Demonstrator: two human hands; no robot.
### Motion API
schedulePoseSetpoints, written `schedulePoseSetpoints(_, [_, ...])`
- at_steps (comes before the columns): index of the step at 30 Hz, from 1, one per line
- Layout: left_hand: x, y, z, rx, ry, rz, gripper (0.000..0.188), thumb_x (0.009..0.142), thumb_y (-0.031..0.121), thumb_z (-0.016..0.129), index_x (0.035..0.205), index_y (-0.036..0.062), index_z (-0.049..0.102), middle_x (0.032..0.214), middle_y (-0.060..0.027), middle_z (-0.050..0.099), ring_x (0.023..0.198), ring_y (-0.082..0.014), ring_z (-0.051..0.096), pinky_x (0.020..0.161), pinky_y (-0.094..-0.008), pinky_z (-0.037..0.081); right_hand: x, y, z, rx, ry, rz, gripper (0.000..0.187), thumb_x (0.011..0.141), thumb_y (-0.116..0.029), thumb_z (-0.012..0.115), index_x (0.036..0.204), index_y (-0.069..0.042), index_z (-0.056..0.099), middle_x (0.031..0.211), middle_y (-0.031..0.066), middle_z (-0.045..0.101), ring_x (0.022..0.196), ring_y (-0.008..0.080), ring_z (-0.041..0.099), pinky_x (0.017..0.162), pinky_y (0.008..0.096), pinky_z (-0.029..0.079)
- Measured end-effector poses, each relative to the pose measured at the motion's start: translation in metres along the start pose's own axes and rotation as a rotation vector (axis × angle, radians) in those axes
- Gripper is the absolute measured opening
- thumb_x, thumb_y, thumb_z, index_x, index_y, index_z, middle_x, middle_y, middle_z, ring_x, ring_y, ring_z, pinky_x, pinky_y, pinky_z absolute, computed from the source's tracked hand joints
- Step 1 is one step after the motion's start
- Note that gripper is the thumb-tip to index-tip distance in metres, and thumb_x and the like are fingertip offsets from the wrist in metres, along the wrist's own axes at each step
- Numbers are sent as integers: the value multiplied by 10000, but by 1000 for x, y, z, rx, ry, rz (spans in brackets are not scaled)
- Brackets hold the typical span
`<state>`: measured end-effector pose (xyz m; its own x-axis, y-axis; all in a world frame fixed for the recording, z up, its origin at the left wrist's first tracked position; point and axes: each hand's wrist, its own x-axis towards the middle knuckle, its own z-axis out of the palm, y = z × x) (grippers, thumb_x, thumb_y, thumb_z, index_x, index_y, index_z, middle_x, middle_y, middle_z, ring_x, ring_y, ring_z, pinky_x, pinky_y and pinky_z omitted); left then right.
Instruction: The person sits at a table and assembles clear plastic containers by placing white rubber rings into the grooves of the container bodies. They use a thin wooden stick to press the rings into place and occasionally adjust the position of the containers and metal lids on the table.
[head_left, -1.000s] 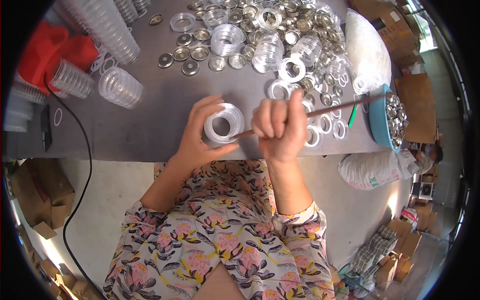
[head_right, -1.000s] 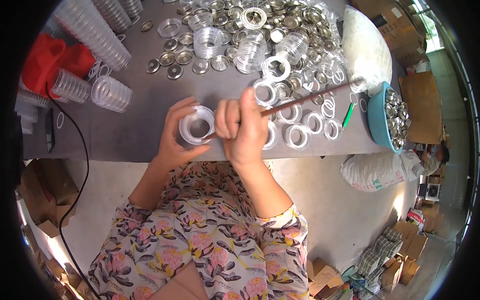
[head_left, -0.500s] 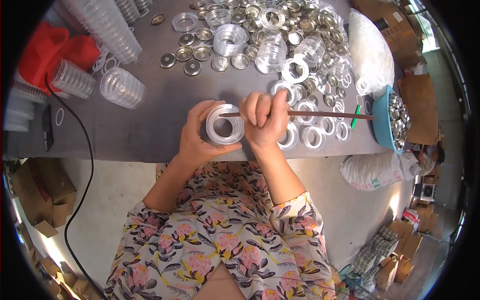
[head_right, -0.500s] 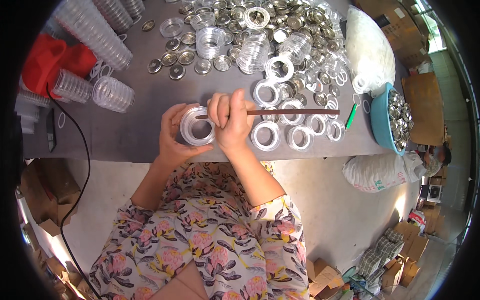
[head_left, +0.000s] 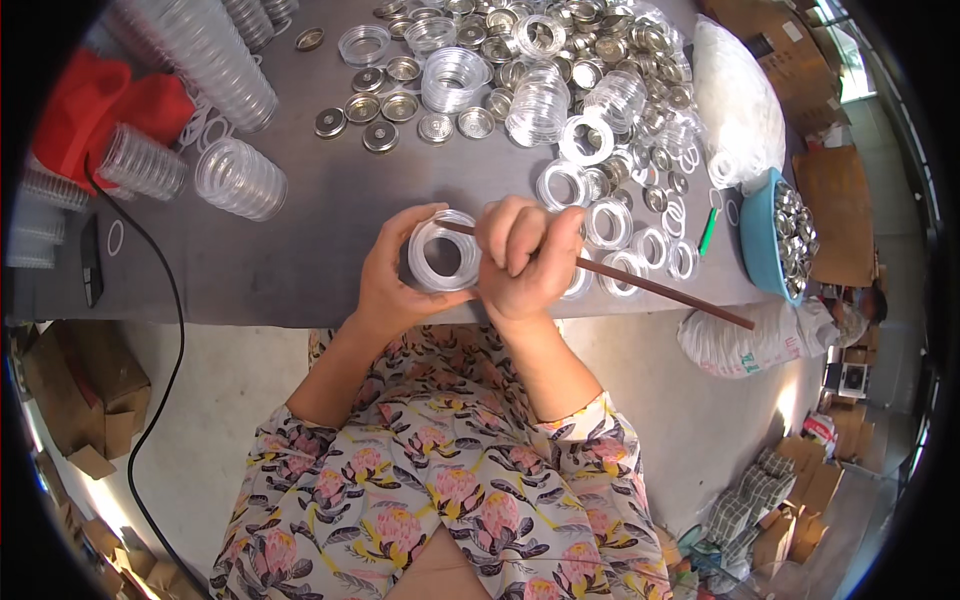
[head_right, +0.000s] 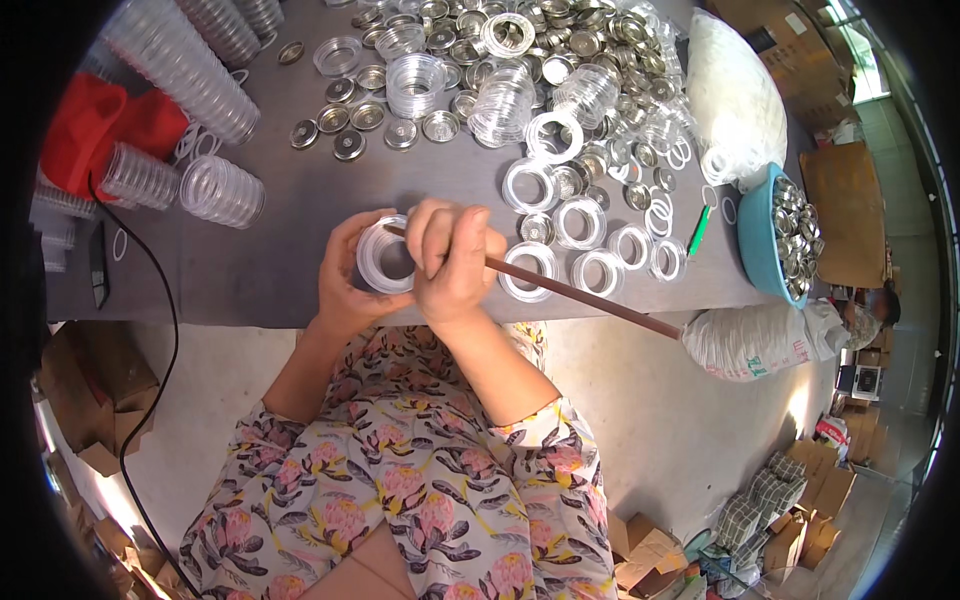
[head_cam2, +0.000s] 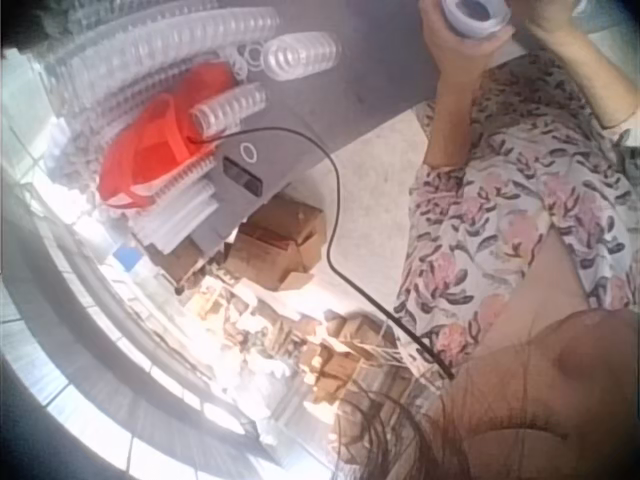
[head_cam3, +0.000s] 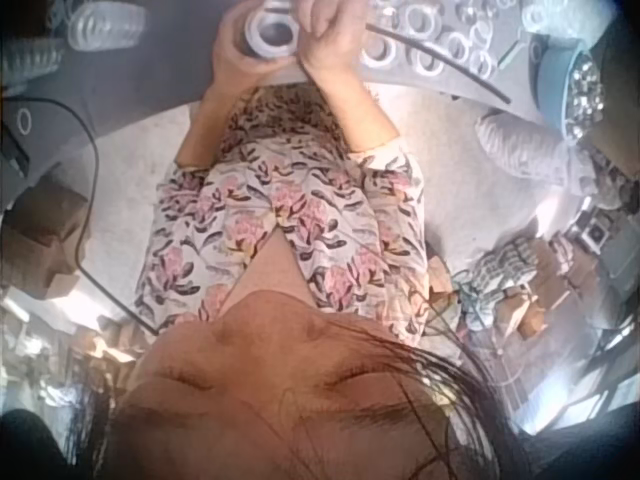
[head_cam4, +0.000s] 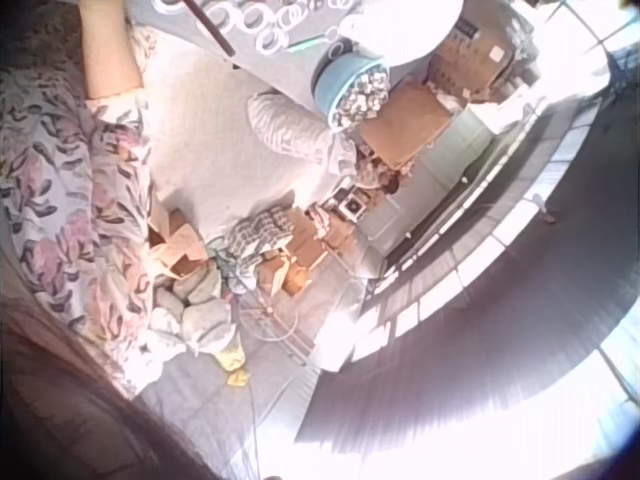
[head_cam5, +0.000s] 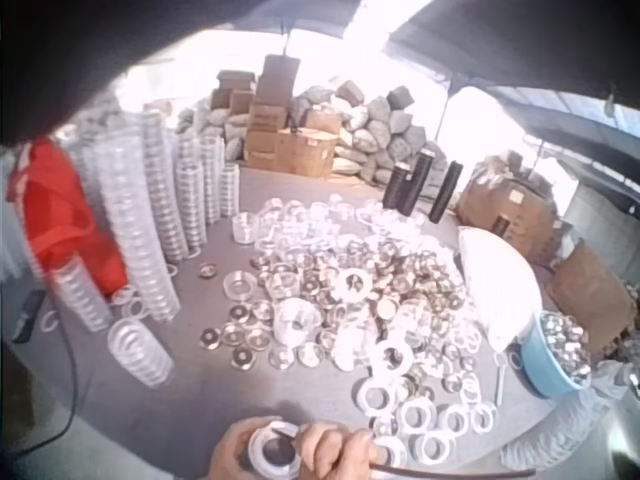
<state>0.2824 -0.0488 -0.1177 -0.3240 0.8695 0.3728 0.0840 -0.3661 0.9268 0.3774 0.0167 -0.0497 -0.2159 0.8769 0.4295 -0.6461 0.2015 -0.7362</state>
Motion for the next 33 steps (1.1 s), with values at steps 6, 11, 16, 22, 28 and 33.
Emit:
schedulePoseSetpoints(6, [-1, -2, 0, -50, 14, -22, 807, 515, 117, 843, 1182, 8, 403, 1118, -111, 519, 1032, -186, 523, 881, -304, 431, -11, -9, 6, 127, 44, 243, 589, 954, -410, 210, 444, -121, 259, 429, 25, 291, 400, 124, 226, 402, 246, 218])
schedulePoseSetpoints(11, [1, 1, 1, 22, 12, 43, 821, 512, 110, 846, 1179, 9, 377, 1114, -118, 520, 1029, -193, 529, 879, -305, 433, 17, -31, 11, -138, 82, 468, 570, 951, -385, 284, 445, -123, 269, 412, -2, 272, 371, 100, 232, 365, 236, 194])
schedulePoseSetpoints(16, [1, -4, 4, 36, 37, 41, 836, 506, 125, 853, 1175, 6, 367, 1123, -124, 515, 1032, -207, 530, 885, -313, 433, 40, -15, 26, -424, 40, 242, 544, 943, -340, 362, 453, -106, 322, 404, -10, 310, 358, 85, 275, 351, 244, 193])
schedulePoseSetpoints(22, [0, -3, 2, -11, 62, -9, 850, 504, 130, 856, 1177, 7, 352, 1148, -140, 498, 1055, -221, 517, 903, -327, 427, 10, -10, 38, -22, 83, 310, 536, 943, -353, 349, 466, -124, 267, 406, -15, 251, 349, 97, 220, 343, 241, 169])
schedulePoseSetpoints(28, [-1, -7, 4, 2, 32, 5, 845, 497, 94, 852, 1169, 22, 344, 1127, -141, 508, 1044, -226, 525, 896, -333, 435, 24, -70, -11, -141, 181, 387, 539, 947, -362, 310, 463, -125, 310, 418, -3, 298, 359, 92, 225, 346, 236, 166])
schedulePoseSetpoints(33, [0, -8, 3, 51, -12, 44, 866, 500, 32, 817, 1200, 41, 307, 1153, -150, 492, 1039, -229, 527, 890, -345, 450, -27, -71, -75, -1465, -36, 208, 167, 772, -168, 650, 691, -25, 619, 596, 77, 555, 504, 211, 550, 505, 296, 437])
